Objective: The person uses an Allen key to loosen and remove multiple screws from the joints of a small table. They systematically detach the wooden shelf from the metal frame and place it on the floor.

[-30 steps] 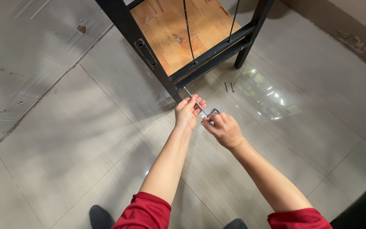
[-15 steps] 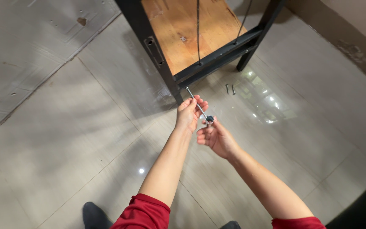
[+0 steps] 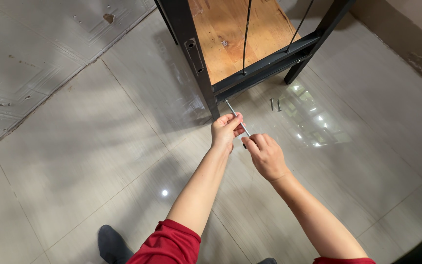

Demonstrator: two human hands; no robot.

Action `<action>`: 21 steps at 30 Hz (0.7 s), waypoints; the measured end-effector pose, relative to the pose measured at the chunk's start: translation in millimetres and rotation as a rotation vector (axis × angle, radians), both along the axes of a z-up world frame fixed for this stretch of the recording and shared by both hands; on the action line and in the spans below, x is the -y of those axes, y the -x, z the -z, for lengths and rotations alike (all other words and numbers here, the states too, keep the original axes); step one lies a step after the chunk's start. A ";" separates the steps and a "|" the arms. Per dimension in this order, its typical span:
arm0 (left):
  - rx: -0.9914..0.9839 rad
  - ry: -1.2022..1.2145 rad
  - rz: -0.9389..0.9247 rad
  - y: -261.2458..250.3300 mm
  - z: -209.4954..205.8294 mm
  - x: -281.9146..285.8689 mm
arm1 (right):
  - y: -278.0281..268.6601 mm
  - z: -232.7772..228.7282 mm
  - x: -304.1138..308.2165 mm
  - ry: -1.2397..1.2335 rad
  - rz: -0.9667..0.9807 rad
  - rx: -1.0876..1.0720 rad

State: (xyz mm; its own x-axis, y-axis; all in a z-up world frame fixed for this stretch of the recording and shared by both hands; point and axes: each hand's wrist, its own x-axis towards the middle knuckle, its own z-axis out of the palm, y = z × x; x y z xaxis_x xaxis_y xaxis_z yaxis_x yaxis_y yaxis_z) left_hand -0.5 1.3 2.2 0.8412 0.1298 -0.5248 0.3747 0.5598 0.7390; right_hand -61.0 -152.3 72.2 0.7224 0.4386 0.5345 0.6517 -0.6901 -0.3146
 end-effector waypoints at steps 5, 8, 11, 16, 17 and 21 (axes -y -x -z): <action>0.017 -0.001 0.031 -5.4 4.3 -1.2 | 8.3 35.3 13.6 -0.682 0.152 -0.353; 0.026 0.013 0.047 -6.2 8.6 0.1 | 6.2 69.1 22.7 -1.193 0.363 -0.831; 0.027 0.003 0.073 -6.1 9.2 0.7 | 5.6 89.3 30.5 -1.362 0.415 -1.207; 0.048 0.072 0.080 -5.8 6.3 4.0 | 9.9 85.0 29.6 -1.451 0.184 -1.599; 0.049 0.097 0.072 -5.1 5.5 4.1 | 8.8 80.5 27.5 -1.470 0.135 -1.593; 0.047 0.178 0.049 -3.5 6.7 4.4 | 1.5 60.8 21.3 -1.534 0.029 -1.446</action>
State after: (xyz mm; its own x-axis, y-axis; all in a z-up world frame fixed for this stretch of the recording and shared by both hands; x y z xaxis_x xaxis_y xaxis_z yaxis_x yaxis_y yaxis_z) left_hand 2.9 -3.1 -4.5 0.8685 -0.0033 -0.4957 0.3720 0.6652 0.6474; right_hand -62.5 -173.6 11.4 0.8511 0.2823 -0.4426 -0.5217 0.5477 -0.6541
